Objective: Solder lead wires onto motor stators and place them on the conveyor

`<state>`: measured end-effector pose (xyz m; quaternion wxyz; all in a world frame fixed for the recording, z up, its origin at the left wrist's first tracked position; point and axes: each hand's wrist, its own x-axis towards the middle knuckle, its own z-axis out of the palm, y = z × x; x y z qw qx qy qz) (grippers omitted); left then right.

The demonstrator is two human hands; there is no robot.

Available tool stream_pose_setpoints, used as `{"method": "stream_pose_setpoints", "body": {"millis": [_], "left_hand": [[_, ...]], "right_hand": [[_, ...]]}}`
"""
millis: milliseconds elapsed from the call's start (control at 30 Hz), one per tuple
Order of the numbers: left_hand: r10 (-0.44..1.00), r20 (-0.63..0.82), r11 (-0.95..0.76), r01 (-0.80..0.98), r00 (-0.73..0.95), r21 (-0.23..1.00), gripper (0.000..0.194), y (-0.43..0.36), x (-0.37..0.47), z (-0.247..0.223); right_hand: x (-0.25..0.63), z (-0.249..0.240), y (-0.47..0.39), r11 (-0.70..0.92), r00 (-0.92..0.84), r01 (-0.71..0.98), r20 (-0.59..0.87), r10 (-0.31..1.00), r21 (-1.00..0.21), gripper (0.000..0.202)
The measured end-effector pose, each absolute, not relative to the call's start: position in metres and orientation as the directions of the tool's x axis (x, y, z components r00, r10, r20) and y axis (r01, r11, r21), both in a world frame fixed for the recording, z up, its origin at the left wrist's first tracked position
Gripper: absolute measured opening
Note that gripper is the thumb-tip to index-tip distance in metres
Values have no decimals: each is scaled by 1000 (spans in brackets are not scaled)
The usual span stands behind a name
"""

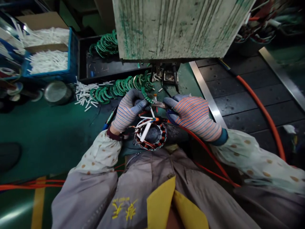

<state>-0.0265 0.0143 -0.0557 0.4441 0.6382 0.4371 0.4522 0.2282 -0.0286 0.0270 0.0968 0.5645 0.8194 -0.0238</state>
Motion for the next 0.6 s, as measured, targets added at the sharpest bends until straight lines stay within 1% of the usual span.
{"method": "stream_pose_setpoints", "body": {"millis": [67, 133, 233, 333, 400, 533, 600], "left_hand": [[953, 200, -225, 89, 228, 970, 68, 14, -27, -57], [949, 207, -227, 60, 239, 972, 71, 14, -26, -57], [952, 205, -226, 69, 227, 972, 75, 14, -25, -58], [956, 193, -211, 59, 221, 976, 75, 12, -23, -58], [957, 194, -213, 72, 215, 974, 70, 11, -23, -58], [950, 236, -262, 110, 202, 959, 53, 9, -23, -58], [948, 239, -266, 111, 208, 958, 48, 9, -23, -58]], "right_hand": [[226, 20, -25, 372, -352, 924, -182, 918, 91, 52], [226, 7, -22, 387, -369, 919, -182, 911, 75, 52], [230, -13, -21, 411, -406, 912, -179, 896, -12, 50], [237, -17, -20, 416, -421, 907, -119, 899, -69, 49], [240, -10, -20, 415, -418, 908, -98, 903, -49, 49], [235, 2, -23, 410, -403, 911, -114, 908, 39, 50], [230, -3, -24, 406, -400, 914, -117, 909, 30, 49]]}}
